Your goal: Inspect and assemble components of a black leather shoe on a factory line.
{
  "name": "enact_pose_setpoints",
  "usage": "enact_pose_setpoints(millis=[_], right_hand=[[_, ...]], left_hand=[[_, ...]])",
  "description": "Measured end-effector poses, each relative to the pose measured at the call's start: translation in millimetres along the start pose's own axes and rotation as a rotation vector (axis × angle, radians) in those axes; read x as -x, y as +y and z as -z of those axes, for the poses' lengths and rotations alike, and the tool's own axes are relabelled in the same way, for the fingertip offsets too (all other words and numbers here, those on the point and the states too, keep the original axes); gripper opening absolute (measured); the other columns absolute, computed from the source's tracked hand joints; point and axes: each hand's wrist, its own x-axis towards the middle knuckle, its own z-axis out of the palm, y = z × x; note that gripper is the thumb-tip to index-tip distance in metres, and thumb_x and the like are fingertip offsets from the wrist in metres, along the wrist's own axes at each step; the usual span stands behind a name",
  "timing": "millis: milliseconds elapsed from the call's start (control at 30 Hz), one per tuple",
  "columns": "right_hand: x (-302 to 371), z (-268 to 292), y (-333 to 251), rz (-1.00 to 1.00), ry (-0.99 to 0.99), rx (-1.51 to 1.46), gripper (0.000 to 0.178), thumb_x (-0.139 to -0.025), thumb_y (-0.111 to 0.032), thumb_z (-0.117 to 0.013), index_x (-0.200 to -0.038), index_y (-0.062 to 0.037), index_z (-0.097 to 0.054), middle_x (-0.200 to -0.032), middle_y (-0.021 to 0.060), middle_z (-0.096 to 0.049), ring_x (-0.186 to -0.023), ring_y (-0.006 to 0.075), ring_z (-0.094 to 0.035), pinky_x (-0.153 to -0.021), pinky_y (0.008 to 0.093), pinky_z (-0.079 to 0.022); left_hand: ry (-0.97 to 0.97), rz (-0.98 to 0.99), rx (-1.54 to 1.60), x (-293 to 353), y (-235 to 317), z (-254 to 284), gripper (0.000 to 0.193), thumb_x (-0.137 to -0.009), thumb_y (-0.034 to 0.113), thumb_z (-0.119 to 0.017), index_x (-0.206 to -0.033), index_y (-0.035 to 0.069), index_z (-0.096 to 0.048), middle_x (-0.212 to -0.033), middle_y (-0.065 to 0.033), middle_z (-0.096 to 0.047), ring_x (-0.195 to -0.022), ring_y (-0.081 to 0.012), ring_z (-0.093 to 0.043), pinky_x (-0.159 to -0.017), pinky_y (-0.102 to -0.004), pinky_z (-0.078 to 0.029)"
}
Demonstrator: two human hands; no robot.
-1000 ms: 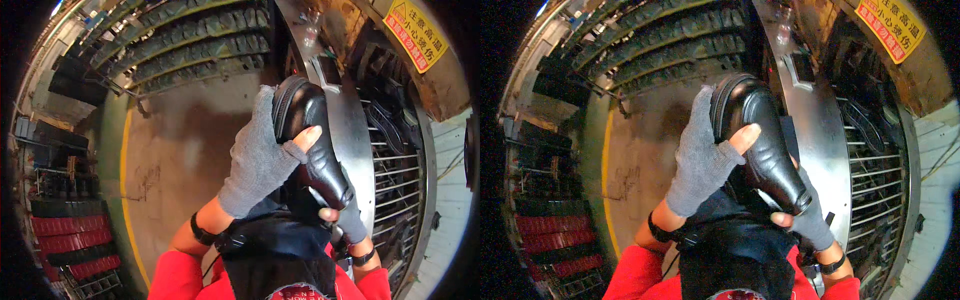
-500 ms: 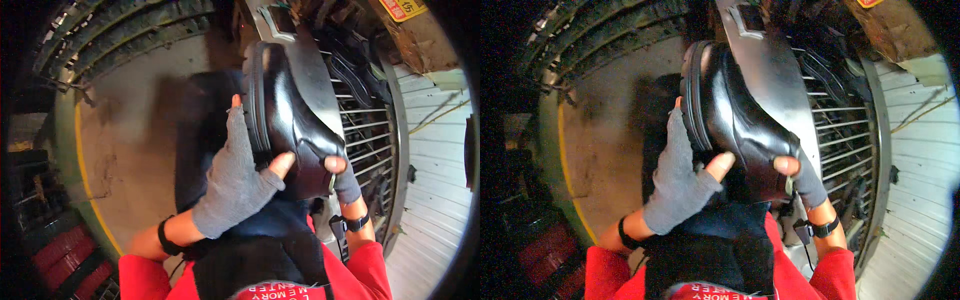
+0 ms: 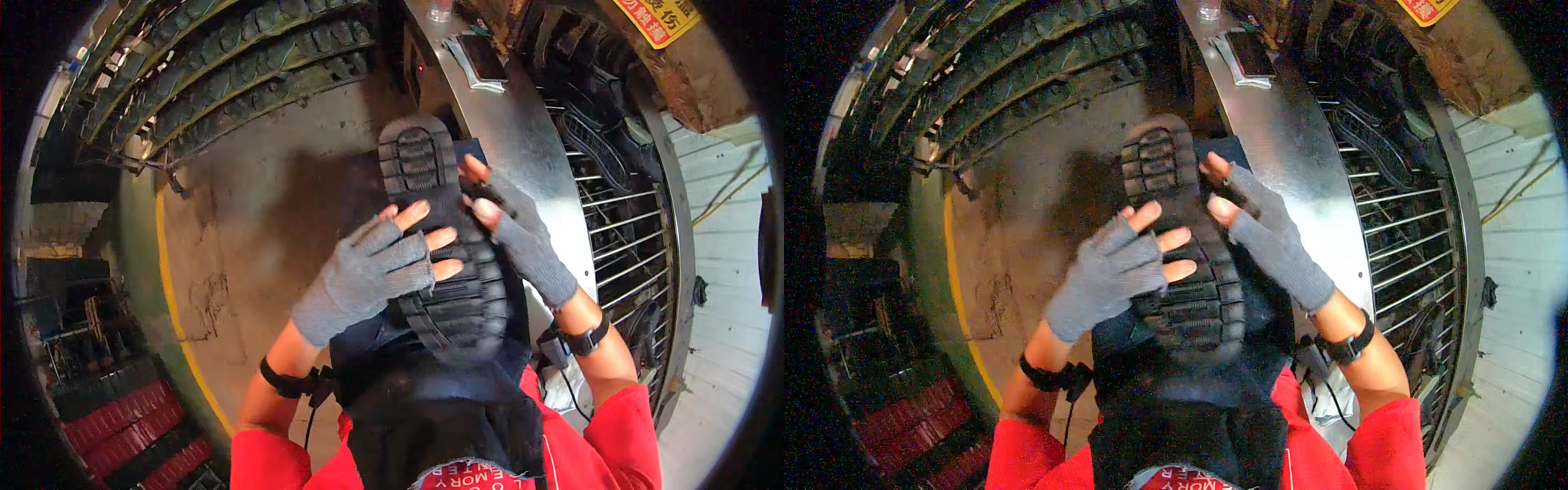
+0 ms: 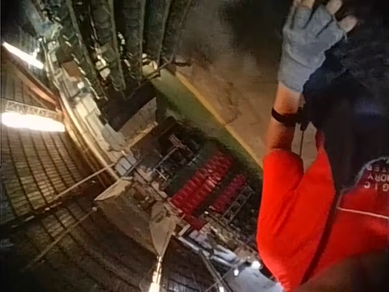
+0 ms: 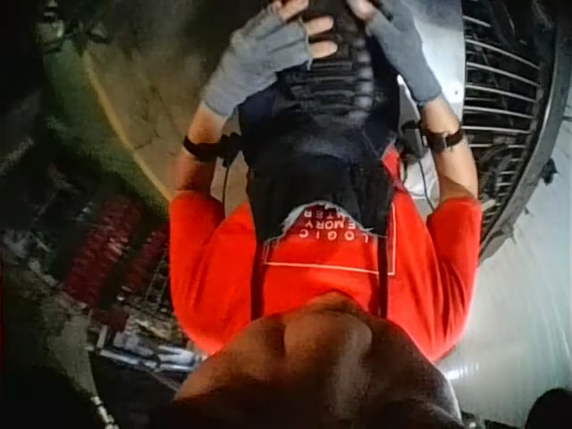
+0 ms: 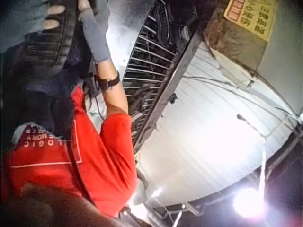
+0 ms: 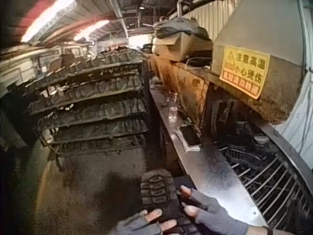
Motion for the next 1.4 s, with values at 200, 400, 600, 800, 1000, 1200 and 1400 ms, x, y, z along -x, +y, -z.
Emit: enact_pose_setpoints(millis=[200, 400, 600, 800, 1000, 1200, 1400], right_hand=[[-13, 19, 7, -0.126, 0.08, 0.059, 0.06, -0.104, -0.019, -0.068, -0.156, 0.0008, -0.047, -0.126, 0.0079, -0.07, -0.109, 0.0104, -0.066, -0.084, 0.0241, -0.055], [-57, 10, -14, -0.155, 0.0, 0.287, 0.044, -0.101, -0.027, -0.072, -0.13, 0.0051, -0.068, -0.095, 0.0073, -0.067, -0.085, 0.0124, -0.065, -0.077, 0.0276, -0.053], [-23, 6, -29, 0.069, -0.04, 0.557, 0.035, -0.095, -0.021, -0.075, -0.122, 0.0009, -0.073, -0.101, 0.0106, -0.068, -0.099, 0.0209, -0.067, -0.09, 0.0315, -0.051], [23, 27, -54, 0.129, -0.563, 0.401, 0.044, -0.07, -0.025, -0.095, -0.105, -0.0078, -0.074, -0.121, 0.0142, -0.065, -0.13, 0.0394, -0.056, -0.111, 0.0495, -0.045], [16, 21, -25, -0.17, -0.226, 0.044, 0.057, -0.067, -0.026, -0.097, -0.112, -0.0075, -0.066, -0.117, 0.0093, -0.063, -0.126, 0.0308, -0.056, -0.117, 0.0458, -0.036], [-29, 6, -9, -0.395, 0.091, -0.271, 0.044, -0.088, -0.012, -0.082, -0.125, -0.0065, -0.058, -0.111, 0.0012, -0.056, -0.104, 0.0108, -0.056, -0.095, 0.0272, -0.046], [-55, 17, 4, -0.312, 0.033, -0.059, 0.056, -0.079, -0.018, -0.085, -0.127, -0.0079, -0.058, -0.108, 0.0026, -0.053, -0.102, 0.0174, -0.051, -0.096, 0.0328, -0.041]], left_hand=[[0.225, 0.429, 0.874, 19, -17, -20, 0.046, -0.088, 0.001, -0.06, -0.131, 0.009, -0.073, -0.152, -0.0106, -0.061, -0.15, -0.0316, -0.047, -0.126, -0.0467, -0.034], [0.231, 0.805, 0.892, -46, -63, -38, 0.064, -0.098, 0.026, -0.073, -0.154, 0.004, -0.052, -0.143, -0.0099, -0.065, -0.136, -0.0184, -0.054, -0.115, -0.0342, -0.041], [0.193, 0.636, 0.525, -32, -29, -26, 0.073, -0.083, 0.039, -0.086, -0.142, 0.004, -0.06, -0.133, -0.0154, -0.064, -0.134, -0.033, -0.056, -0.113, -0.0405, -0.044], [0.01, 0.279, 0.704, 1, 14, 19, 0.052, -0.073, 0.051, -0.09, -0.111, 0.018, -0.08, -0.1, -0.0073, -0.056, -0.096, -0.0311, -0.058, -0.09, -0.0439, -0.049], [-0.014, 0.641, 0.712, -23, -6, 7, 0.054, -0.071, 0.034, -0.093, -0.118, 0.012, -0.078, -0.104, -0.0094, -0.058, -0.105, -0.0312, -0.057, -0.101, -0.0448, -0.047], [0.214, 0.894, 0.786, -56, -35, -31, 0.063, -0.082, 0.023, -0.085, -0.137, 0.002, -0.064, -0.119, -0.0139, -0.065, -0.109, -0.0334, -0.058, -0.101, -0.0422, -0.048], [0.136, 1.03, 0.938, -62, -53, -40, 0.065, -0.082, 0.028, -0.085, -0.139, 0.005, -0.063, -0.123, -0.0117, -0.07, -0.103, -0.0315, -0.058, -0.096, -0.0406, -0.049]])
